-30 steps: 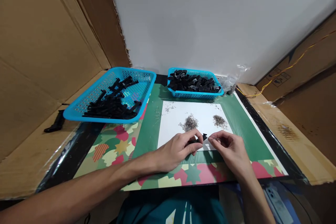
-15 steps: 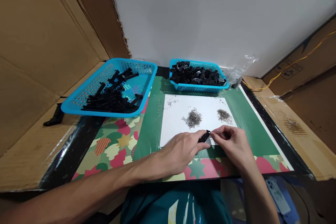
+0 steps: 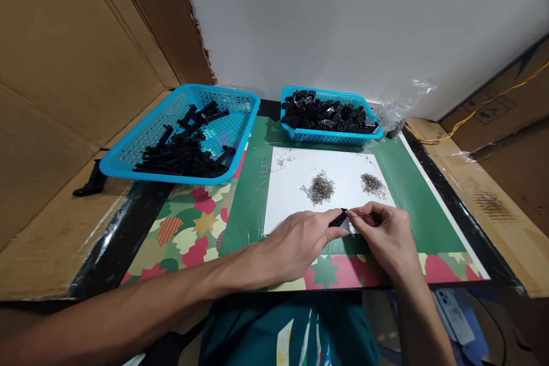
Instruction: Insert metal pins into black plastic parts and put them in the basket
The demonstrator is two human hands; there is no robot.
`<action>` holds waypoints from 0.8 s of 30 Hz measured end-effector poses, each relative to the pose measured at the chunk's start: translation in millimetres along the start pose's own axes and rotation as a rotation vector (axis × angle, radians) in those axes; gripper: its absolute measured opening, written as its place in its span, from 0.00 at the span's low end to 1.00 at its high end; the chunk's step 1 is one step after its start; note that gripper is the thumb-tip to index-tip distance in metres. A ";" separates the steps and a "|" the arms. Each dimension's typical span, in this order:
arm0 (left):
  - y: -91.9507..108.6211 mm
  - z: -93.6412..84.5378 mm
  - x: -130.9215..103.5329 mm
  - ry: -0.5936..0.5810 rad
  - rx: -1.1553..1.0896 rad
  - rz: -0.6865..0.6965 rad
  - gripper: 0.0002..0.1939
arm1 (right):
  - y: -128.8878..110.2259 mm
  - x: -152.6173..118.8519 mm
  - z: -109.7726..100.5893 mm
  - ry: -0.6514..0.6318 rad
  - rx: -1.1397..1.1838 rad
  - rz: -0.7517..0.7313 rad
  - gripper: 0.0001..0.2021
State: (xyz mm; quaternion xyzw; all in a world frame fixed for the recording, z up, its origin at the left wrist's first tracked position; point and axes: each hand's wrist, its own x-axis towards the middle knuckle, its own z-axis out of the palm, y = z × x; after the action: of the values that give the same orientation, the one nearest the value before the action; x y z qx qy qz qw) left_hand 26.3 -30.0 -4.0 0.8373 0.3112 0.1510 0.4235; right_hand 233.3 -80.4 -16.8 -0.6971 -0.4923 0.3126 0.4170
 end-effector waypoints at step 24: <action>3.2 -3.6 3.2 0.005 -0.007 -0.026 0.18 | 2.5 -1.6 9.6 0.076 0.062 -0.001 0.19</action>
State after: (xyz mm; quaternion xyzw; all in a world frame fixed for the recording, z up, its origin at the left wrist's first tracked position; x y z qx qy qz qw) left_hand 28.1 -27.2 0.7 0.8314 0.3224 0.1487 0.4275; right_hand 225.6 -79.7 -23.3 -0.6950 -0.4668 0.3007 0.4568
